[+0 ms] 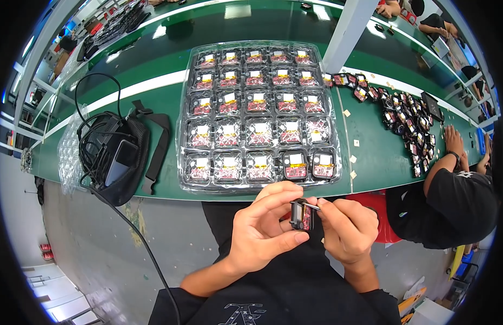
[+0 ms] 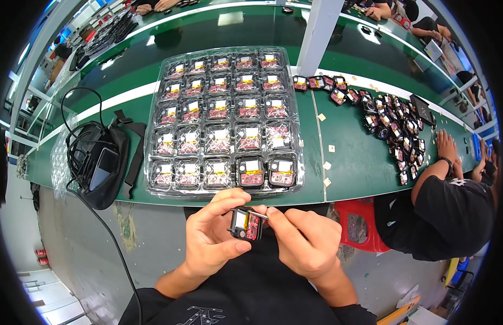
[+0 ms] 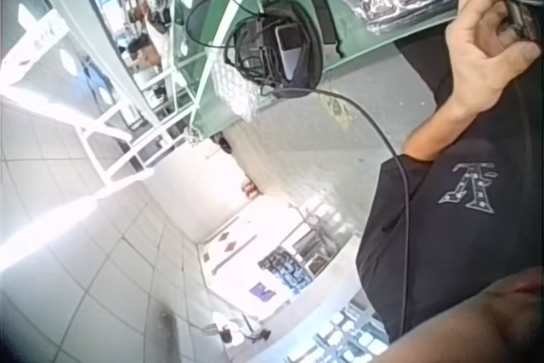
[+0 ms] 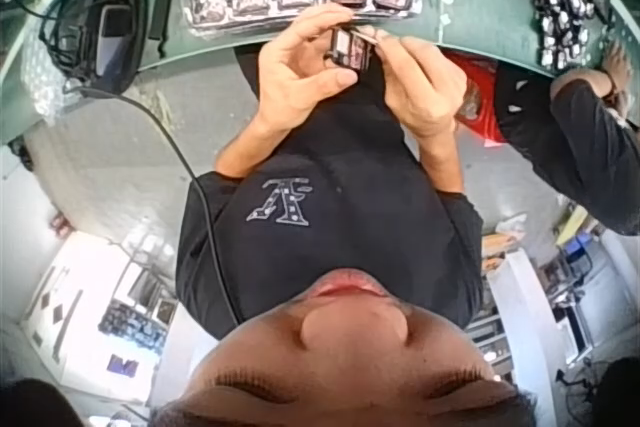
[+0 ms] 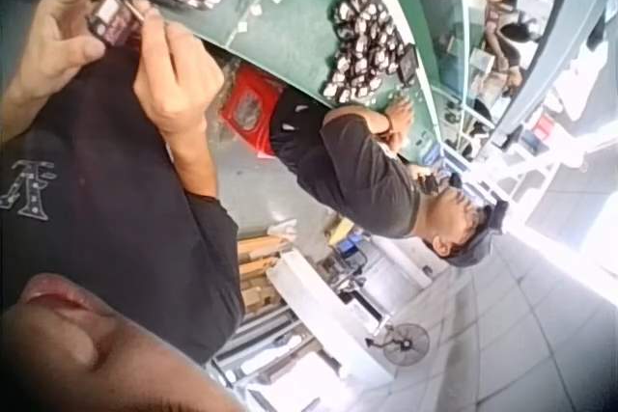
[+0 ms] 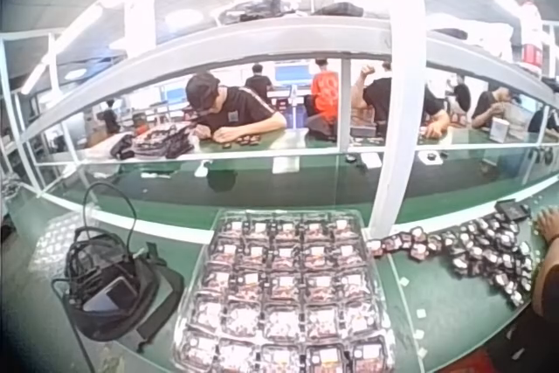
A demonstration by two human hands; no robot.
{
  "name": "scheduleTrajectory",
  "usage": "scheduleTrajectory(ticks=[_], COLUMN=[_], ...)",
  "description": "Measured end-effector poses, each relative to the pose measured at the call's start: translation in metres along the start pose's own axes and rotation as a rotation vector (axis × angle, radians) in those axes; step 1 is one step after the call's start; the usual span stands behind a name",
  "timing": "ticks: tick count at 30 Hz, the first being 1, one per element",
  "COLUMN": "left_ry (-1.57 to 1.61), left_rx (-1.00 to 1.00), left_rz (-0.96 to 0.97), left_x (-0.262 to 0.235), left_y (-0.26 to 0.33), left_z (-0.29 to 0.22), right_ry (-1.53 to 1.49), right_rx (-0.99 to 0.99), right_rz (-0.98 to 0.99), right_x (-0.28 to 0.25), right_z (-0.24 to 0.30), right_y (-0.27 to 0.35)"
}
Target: The recorder uses tweezers to assemble small electronic components, placing parts into modules on an assembly tray.
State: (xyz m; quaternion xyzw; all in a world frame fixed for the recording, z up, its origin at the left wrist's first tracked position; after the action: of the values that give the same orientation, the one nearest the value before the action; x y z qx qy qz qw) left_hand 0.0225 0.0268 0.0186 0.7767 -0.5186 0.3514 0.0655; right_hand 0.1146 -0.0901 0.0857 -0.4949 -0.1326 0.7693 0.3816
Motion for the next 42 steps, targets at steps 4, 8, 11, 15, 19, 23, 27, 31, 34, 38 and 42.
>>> scheduleTrajectory(ticks=[4,8,11,15,19,23,27,31,34,38,42], left_ry=[-0.087,-0.004,-0.217,-0.680,-1.035,-1.378,-1.585,-1.653,-1.729,-1.670,-1.662], left_rx=[0.023,0.039,0.031,0.150,0.180,0.287,0.352,0.299,0.325,0.234,0.234], left_rz=[0.005,-0.018,-0.231,-0.067,-0.153,-0.168,-0.025,-0.003,-0.002,0.071,0.067], left_x=[-0.004,-0.005,-0.014,-0.023,-0.022,-0.009,-0.017,-0.020,-0.018,-0.021,-0.020], left_y=[0.001,-0.002,-0.008,-0.025,-0.038,-0.053,-0.058,-0.059,-0.057,-0.062,-0.064], left_z=[-0.003,-0.020,-0.036,-0.056,-0.068,-0.080,-0.072,-0.062,-0.065,-0.062,-0.063], right_ry=[-0.050,-0.168,-0.072,0.115,0.481,0.690,0.714,0.598,0.518,0.369,0.245], right_rx=[0.001,0.211,0.462,0.534,0.742,0.872,0.903,0.806,0.768,0.735,0.658], right_rz=[0.009,-0.037,-0.143,-0.204,-0.109,-0.035,-0.016,-0.081,-0.132,-0.081,-0.096], right_x=[0.003,-0.006,-0.014,-0.011,-0.011,-0.014,-0.015,-0.012,-0.010,-0.009,-0.010], right_z=[-0.001,-0.034,-0.077,-0.146,-0.204,-0.235,-0.241,-0.221,-0.207,-0.198,-0.188], right_y=[-0.002,-0.001,0.001,0.000,0.003,0.000,-0.002,0.003,0.012,0.017,0.023])
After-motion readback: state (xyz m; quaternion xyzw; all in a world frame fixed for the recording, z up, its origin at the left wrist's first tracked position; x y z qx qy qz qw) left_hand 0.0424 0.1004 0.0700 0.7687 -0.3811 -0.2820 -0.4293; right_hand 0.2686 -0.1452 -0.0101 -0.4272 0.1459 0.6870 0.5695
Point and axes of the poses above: each hand's wrist, its own y-axis away from the middle knuckle, its own x-axis out of the palm, z = x × y, the point moved 7 cm from there along -y, towards the middle knuckle, and after that the axes turned 5 degrees about x, right-handed, at the moved point
